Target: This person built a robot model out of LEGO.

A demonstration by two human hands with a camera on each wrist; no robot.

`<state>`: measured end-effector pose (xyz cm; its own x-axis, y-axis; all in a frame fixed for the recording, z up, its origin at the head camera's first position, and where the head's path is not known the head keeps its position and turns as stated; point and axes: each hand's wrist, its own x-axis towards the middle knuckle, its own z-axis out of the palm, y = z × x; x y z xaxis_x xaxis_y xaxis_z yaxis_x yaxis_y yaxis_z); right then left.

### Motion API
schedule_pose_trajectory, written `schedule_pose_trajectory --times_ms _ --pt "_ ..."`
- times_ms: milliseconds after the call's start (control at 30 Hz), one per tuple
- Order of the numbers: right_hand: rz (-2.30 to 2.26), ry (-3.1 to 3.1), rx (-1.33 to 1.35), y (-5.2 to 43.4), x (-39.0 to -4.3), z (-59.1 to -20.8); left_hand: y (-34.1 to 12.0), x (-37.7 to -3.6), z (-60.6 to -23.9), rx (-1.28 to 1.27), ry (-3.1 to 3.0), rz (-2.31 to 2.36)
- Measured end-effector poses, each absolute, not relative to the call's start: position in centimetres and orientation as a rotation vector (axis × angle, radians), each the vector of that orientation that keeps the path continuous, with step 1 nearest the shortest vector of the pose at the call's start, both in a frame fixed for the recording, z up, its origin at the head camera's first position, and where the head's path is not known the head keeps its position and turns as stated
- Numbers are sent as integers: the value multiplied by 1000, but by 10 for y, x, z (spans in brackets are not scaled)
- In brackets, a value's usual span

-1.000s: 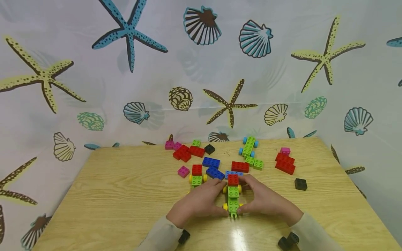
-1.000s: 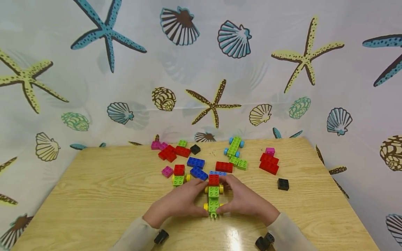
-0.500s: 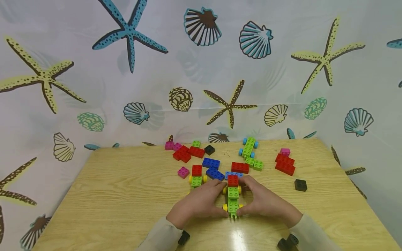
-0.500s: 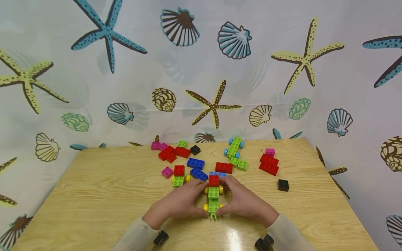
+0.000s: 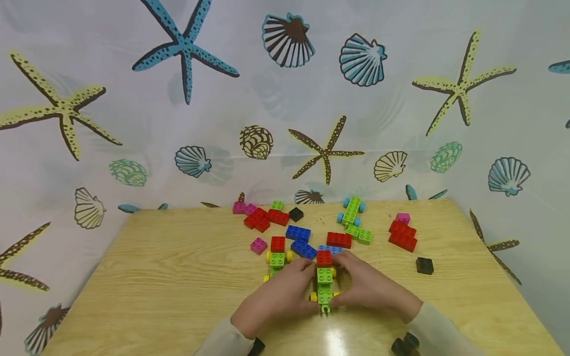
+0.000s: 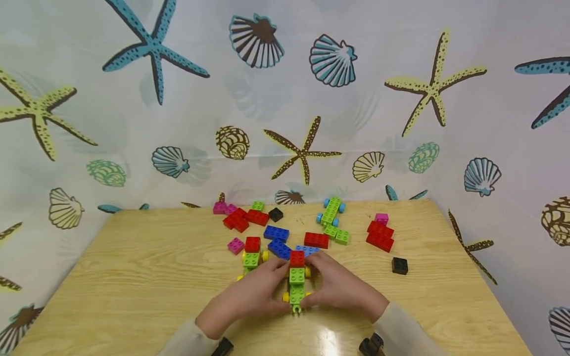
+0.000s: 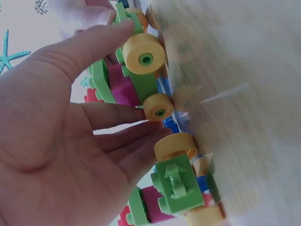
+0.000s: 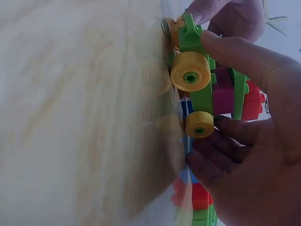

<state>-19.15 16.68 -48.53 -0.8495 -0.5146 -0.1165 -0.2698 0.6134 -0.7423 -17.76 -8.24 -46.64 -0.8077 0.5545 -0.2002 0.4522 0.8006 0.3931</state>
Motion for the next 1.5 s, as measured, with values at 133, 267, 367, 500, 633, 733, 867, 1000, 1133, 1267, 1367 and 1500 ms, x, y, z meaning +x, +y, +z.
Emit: schedule_pose_trajectory --times_ms 133,267,367,500,633,733,867,1000,1133,1267,1367,1500 --pt "-1007 2565 -619 160 -194 -481 -84 -174 -466 790 2751 424" --pt "-989 2583 -608 152 -197 -477 -85 -172 -463 787 2818 379" --pt "-988 2592 -635 146 -201 -476 -87 -171 -460 765 2836 360" --pt "-978 2607 -650 138 -208 -477 -92 -174 -460 734 2851 340" --pt "-974 2609 -635 130 -213 -477 -97 -179 -462 705 2863 348" --pt "-973 2605 -627 127 -215 -476 -101 -180 -463 699 2866 367" --pt "-970 2599 -620 126 -217 -476 -104 -181 -463 712 2874 382" --pt "-1000 2607 -609 132 -216 -472 -105 -181 -464 712 2878 382" --pt "-1041 2667 -541 146 -217 -468 -105 -181 -463 687 2879 375" --pt "-1034 2722 -494 159 -220 -469 -105 -181 -464 660 2885 370" --pt "-1021 2732 -507 166 -221 -471 -106 -180 -464 638 2897 371" --pt "-1009 2733 -524 171 -221 -474 -108 -180 -465 611 2909 384"
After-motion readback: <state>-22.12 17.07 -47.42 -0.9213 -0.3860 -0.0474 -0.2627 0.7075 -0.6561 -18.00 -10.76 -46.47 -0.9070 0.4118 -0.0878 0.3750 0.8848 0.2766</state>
